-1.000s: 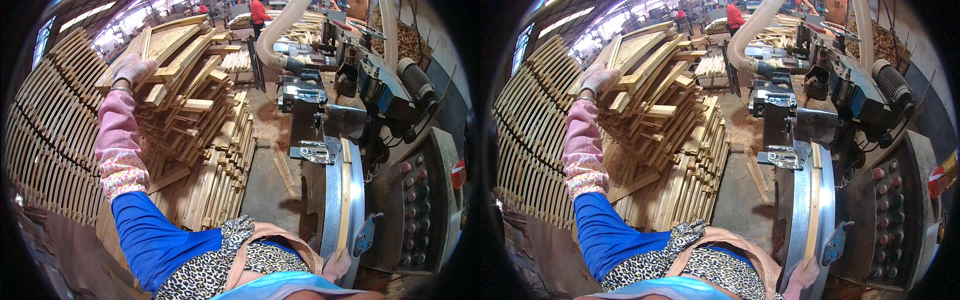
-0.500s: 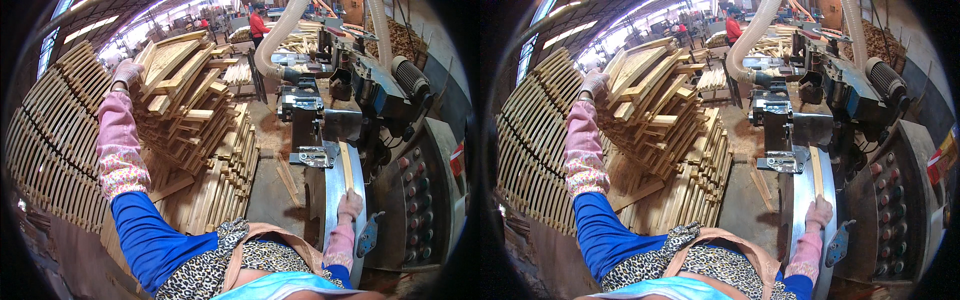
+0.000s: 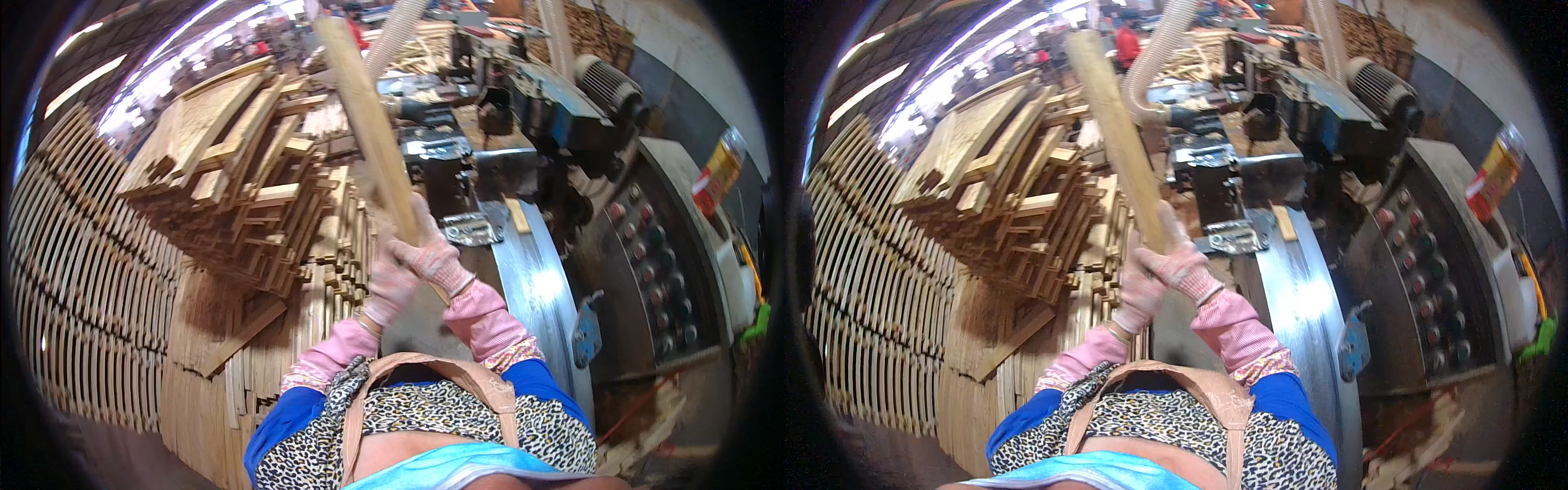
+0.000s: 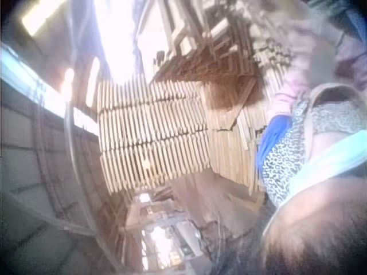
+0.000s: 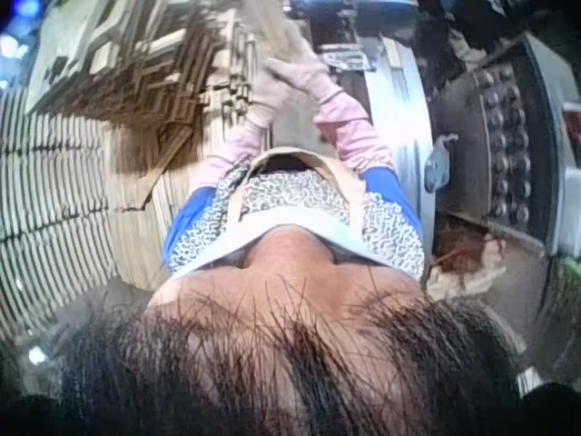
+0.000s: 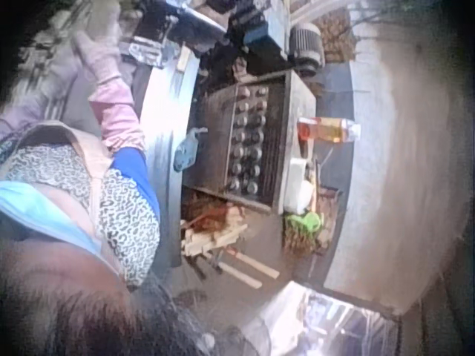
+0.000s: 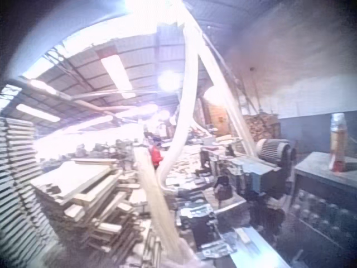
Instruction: The person picks up thin wooden planks from a stack and feeds them one by one through a wood-shaping machine, then places the processed planks onto a new stack.
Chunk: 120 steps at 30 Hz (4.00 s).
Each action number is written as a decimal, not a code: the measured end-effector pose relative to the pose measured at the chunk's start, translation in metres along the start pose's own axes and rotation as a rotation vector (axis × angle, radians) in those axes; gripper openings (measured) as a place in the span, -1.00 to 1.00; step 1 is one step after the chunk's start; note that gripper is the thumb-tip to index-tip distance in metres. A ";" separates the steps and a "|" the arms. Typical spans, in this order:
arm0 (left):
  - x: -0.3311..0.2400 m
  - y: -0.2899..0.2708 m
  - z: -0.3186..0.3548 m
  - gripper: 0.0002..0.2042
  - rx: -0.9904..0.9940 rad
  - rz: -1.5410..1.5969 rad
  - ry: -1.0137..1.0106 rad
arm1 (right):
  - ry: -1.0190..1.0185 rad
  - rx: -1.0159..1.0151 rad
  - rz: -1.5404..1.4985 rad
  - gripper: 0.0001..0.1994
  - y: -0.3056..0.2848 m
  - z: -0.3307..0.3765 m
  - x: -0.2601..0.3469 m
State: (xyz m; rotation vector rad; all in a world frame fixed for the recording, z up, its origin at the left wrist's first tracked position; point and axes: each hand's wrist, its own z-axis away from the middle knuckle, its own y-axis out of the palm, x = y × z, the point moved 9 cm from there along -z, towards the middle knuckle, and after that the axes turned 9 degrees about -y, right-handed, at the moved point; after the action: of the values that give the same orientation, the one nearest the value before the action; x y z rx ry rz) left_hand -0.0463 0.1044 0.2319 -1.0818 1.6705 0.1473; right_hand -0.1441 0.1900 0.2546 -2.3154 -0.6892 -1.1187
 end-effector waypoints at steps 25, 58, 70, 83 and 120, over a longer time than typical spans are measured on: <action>-0.135 -0.097 -0.184 -0.46 -0.071 -0.815 0.367 | 0.451 -0.469 1.305 -0.57 -0.261 0.201 -0.180; -0.045 -0.356 0.061 -0.28 -0.387 0.422 -0.130 | 0.389 -0.091 1.042 -0.62 -0.205 0.108 -0.221; 0.042 0.053 0.070 -0.63 0.415 0.498 -0.490 | 0.159 -0.055 -0.336 -0.20 -0.001 0.062 -0.053; 0.049 0.216 0.195 -0.48 1.080 1.158 -1.261 | 0.627 -0.108 1.153 -0.52 -0.176 0.406 -0.004; 0.222 0.128 0.133 -0.75 0.567 0.882 -1.348 | 0.642 -0.176 1.544 -0.65 -0.227 0.382 -0.065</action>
State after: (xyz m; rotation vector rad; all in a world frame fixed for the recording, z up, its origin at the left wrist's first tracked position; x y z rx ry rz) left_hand -0.0419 0.1283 -0.0557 0.3078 0.6966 0.7267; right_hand -0.1016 0.5796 0.0346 -1.5825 1.2645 -0.9169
